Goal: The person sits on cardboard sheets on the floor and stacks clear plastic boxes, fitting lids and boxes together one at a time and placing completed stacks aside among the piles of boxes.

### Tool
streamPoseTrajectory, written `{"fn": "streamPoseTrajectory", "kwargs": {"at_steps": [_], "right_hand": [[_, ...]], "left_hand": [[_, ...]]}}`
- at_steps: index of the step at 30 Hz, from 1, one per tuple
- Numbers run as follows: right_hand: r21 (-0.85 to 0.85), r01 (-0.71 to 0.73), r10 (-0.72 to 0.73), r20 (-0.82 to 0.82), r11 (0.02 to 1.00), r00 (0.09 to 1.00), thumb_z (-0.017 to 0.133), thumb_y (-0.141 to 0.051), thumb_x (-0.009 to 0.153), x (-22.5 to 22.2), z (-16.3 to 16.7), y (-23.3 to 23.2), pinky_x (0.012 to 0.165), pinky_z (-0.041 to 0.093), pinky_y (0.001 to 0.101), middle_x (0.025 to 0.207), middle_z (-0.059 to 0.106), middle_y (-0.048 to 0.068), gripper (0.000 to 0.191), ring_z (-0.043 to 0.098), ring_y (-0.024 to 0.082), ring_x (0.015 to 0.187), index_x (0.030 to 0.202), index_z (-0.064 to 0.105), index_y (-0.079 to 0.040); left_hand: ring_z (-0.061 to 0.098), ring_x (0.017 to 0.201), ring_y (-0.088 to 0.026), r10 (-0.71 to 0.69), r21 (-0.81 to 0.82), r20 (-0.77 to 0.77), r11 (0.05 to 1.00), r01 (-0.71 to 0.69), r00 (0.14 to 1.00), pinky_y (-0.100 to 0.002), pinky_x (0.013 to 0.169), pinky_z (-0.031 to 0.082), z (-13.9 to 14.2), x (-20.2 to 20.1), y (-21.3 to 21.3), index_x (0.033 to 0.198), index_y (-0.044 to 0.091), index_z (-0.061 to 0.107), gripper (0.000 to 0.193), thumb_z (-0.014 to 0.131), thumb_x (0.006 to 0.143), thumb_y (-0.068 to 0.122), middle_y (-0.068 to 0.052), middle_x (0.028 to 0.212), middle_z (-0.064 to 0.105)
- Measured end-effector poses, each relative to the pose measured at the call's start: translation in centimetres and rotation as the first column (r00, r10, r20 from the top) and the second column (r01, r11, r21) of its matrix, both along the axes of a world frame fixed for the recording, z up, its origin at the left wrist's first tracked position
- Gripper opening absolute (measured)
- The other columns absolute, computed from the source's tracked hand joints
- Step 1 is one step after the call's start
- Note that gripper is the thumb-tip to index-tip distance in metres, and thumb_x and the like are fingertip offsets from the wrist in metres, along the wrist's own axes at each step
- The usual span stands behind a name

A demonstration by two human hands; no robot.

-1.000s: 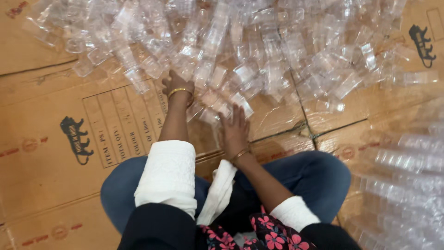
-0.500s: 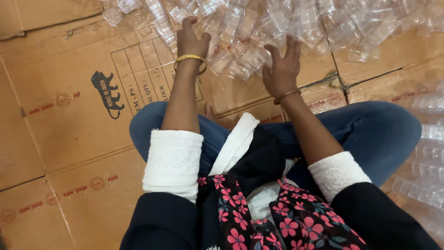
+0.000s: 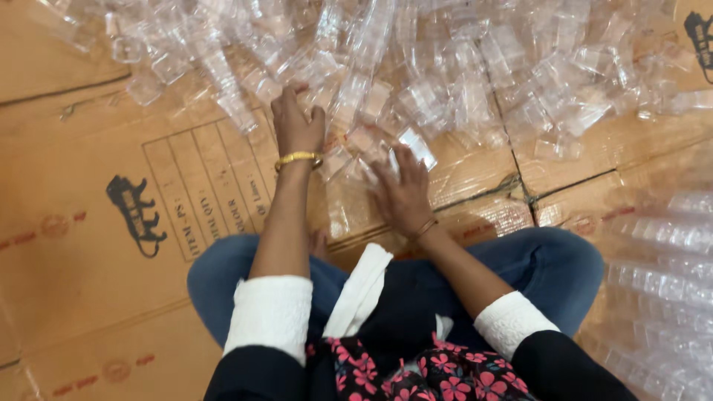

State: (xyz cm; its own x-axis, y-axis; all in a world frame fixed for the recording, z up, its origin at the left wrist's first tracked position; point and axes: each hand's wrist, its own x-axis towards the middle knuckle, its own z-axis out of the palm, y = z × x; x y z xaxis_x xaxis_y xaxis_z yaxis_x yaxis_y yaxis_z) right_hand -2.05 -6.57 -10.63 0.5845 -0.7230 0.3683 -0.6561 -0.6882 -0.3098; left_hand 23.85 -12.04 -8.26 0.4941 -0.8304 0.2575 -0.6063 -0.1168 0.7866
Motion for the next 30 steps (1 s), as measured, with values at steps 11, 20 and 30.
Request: {"fn": "streamPoseTrajectory", "kwargs": {"at_steps": [11,20,30], "right_hand": [[0.119,0.129,-0.103,-0.207,0.984,0.973,0.069,-0.004,0.078,2.2,-0.4,-3.0,0.115,0.029,0.0556,0.144,0.049,0.012,0.083,0.048,0.031,0.136,0.155,0.044,-0.024],[0.296,0.056,-0.078,0.062,0.953,0.995,0.075,-0.002,0.080,-1.8,6.1,-4.0,0.097,0.053,0.0477,0.132,0.053,0.018,0.077,0.058,0.034,0.112,0.148,0.047,-0.025],[0.764,-0.269,-0.447,0.582,0.586,0.679,0.082,0.002,0.084,-2.1,8.5,-4.6,0.098,0.060,0.0320,0.143,0.045,0.006,0.076,0.056,0.018,0.125,0.149,0.043,-0.011]], "left_hand": [[0.068,0.096,-0.020,-0.056,0.135,-0.314,0.985,0.103,0.948,-0.034,0.082,0.058,0.3,-1.6,0.1,0.123,0.011,0.064,0.034,0.065,0.089,0.009,-0.011,0.115,0.062],[0.068,0.094,-0.016,-0.165,0.046,-0.441,0.977,0.206,0.882,-0.032,0.079,0.059,2.8,-2.9,0.7,0.123,0.009,0.064,0.029,0.060,0.093,0.007,-0.009,0.121,0.065],[0.069,0.104,-0.019,-0.238,0.028,-0.904,0.797,0.604,0.356,-0.034,0.087,0.061,2.9,-7.5,1.2,0.137,0.016,0.057,0.039,0.047,0.106,0.035,-0.007,0.126,0.060]]}}
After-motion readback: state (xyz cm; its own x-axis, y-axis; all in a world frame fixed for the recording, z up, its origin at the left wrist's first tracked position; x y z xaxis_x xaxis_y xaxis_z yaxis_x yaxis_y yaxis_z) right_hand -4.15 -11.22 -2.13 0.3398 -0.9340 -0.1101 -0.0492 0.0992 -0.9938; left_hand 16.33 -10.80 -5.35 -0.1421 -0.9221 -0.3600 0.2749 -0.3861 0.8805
